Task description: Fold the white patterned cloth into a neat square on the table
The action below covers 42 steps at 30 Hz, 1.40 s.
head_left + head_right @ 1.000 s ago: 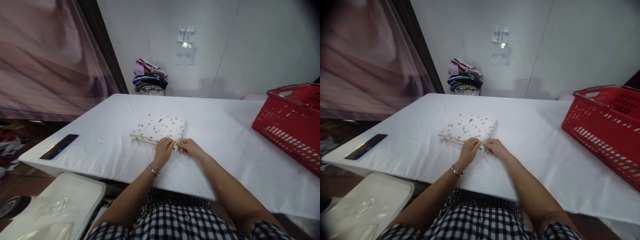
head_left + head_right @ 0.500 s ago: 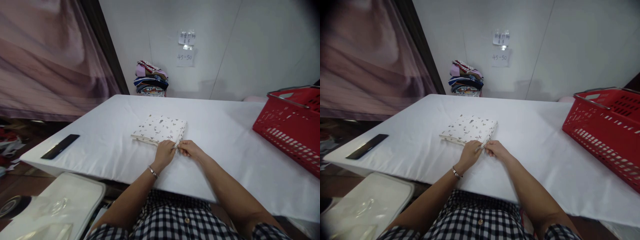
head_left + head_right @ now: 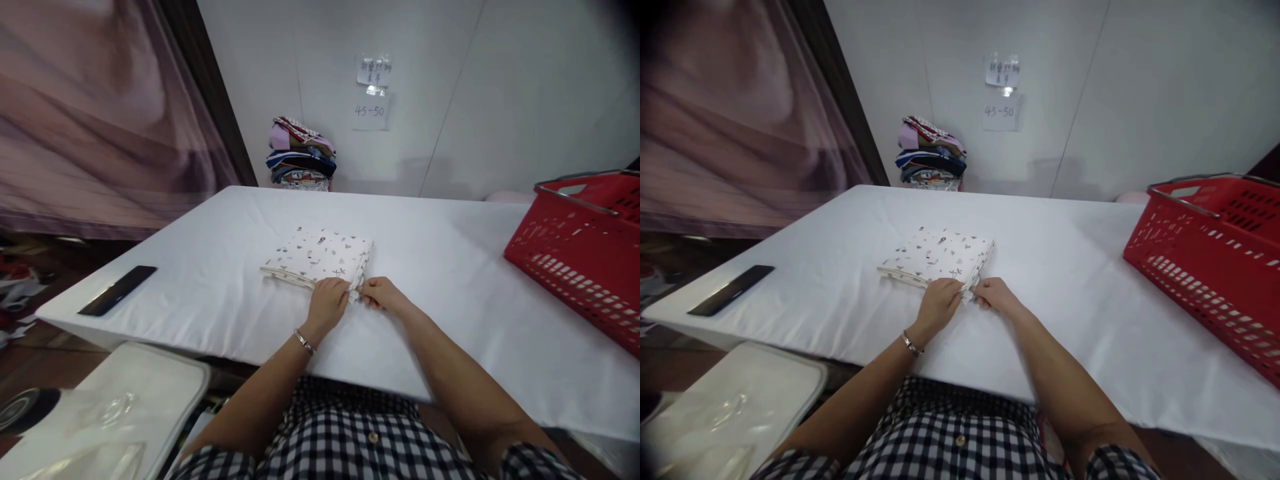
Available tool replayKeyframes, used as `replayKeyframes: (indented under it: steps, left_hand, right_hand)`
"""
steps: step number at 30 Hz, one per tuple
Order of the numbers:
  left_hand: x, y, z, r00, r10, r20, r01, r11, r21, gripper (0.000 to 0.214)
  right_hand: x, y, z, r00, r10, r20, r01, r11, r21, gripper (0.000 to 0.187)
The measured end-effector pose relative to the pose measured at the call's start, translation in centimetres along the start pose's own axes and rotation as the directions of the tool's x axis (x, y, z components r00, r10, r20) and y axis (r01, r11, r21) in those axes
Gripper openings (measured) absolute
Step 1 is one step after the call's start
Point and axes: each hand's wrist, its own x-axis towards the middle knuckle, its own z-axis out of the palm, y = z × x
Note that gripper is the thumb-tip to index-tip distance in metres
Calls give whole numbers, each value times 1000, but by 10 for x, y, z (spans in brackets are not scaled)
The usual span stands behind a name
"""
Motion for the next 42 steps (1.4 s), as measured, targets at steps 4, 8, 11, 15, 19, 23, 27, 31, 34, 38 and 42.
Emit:
replayKeyframes:
  steps: [4,8,11,15,19,23,27,31,34,38,42]
  left_hand:
    - [1,1,-1,1000,-18,22,19,1000,-8,20]
    - [2,2,0,999,-18,29,19,1000,-14,21]
    - [1,2,0,999,-6,33,7,1000,-18,20]
    - [-3,4,0,1000,9,27,-8,999,-32,25]
    - [-4,7,2,999,-5,41,5,1000,-5,28]
    - [4,6,-2,999,-20,30,19,999,43,11]
    - [10,2,-11,1000,9,-5,-9,999,48,18]
    - [7,0,-11,996,69,60,-73,995,68,19]
    - [3,1,-7,993,99,69,-104,992,72,18]
    - [4,1,-7,994,111,17,-112,992,60,17]
    - [6,-3,-10,996,85,-6,-85,995,43,17]
  right_hand:
    - [1,-1,6,996,-13,-89,14,1000,12,22]
    - [-2,-6,6,999,-11,-35,15,994,105,22]
    - [-5,-9,6,1000,-4,30,-3,974,225,22]
    - [-7,-11,8,998,26,49,-39,953,299,21]
    - [-7,-10,10,998,17,65,-37,944,327,24]
    - [-5,-8,2,997,-1,72,-23,943,333,22]
    - [0,-6,-12,998,7,-58,9,958,286,18]
    - [3,-2,-16,996,26,-88,-12,988,156,16]
    - [3,0,-13,997,35,-66,-31,998,58,18]
    - [-1,-2,-6,1000,7,23,-8,998,57,19]
    - [-4,-4,-3,998,9,57,-8,1000,-10,19]
